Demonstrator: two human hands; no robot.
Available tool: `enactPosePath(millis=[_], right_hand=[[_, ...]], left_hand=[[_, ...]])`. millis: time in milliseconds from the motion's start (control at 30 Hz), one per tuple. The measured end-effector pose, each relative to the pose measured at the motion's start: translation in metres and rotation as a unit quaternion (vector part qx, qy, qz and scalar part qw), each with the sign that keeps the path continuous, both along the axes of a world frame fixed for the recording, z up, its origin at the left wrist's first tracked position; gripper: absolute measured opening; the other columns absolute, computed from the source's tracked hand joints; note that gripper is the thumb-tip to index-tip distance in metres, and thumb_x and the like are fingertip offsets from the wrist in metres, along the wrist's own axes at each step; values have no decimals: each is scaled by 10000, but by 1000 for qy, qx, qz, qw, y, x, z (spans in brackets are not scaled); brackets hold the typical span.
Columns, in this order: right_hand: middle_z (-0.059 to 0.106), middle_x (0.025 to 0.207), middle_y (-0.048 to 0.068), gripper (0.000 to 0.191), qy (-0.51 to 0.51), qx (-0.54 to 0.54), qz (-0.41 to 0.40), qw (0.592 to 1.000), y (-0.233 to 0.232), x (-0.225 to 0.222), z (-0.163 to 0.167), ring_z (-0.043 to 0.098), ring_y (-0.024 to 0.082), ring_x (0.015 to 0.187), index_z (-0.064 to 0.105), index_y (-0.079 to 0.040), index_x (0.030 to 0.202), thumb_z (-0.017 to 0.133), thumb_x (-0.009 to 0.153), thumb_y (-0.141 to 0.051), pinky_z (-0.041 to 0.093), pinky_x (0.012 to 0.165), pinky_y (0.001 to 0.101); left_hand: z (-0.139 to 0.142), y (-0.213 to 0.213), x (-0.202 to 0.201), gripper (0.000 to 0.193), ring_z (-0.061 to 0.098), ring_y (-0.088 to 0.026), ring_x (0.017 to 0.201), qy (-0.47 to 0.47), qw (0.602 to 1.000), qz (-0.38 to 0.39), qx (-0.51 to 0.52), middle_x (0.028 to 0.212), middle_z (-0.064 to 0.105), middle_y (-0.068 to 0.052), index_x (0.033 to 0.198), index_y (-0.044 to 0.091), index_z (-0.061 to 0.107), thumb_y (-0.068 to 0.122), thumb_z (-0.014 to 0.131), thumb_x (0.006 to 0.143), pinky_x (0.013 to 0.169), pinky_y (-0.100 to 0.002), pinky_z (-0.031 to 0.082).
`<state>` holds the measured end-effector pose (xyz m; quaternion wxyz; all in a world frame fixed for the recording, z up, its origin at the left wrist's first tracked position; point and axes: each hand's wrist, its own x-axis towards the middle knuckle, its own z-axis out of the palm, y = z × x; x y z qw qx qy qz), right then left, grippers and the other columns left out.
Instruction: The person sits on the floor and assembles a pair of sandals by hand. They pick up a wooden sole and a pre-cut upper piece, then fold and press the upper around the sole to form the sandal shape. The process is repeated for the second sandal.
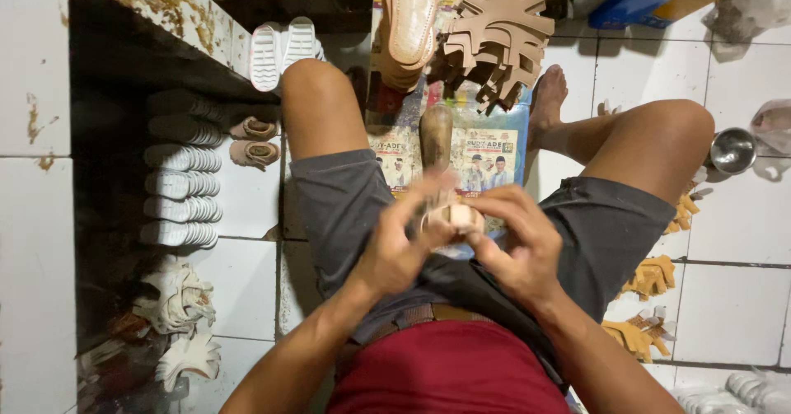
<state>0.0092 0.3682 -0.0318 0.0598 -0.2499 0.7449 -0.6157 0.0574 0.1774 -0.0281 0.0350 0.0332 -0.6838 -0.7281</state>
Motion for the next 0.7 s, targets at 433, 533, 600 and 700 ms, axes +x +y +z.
enactPosePath(millis=[433,533,600,700], right_hand=[[668,1145,137,320,51,-46,-84,994,-3,7,-9,657,210,1046,673,39,1185,734,871,36,529,934,308],[711,999,125,153,-120,-64,-100,986,0,10,-36,673,177,886,711,48,1081,687,947,-24,547,803,303],[727,907,126,207,-228,-82,-63,968,-1,8,-46,689,180,803,733,53,1048,623,1012,-119,562,742,321],[741,875,136,405,-366,-156,29,917,-5,1,-50,718,209,771,726,42,1090,506,1077,-298,582,726,358]], left_hand=[[12,-12,-63,691,646,-325,1171,-69,865,5,498,1371,615,-159,1464,4,484,559,310,1091,953,-500,563],[9,-10,-64,701,641,-318,1208,-65,873,17,483,1369,614,-186,1472,-12,476,555,310,1095,980,-504,558],[9,-6,-63,656,631,-308,1211,-52,867,21,496,1380,604,-187,1477,5,465,525,332,1100,995,-490,558],[14,6,-58,571,585,-276,1287,-6,898,106,428,1442,557,-169,1513,49,407,390,480,1061,1066,-425,520]])
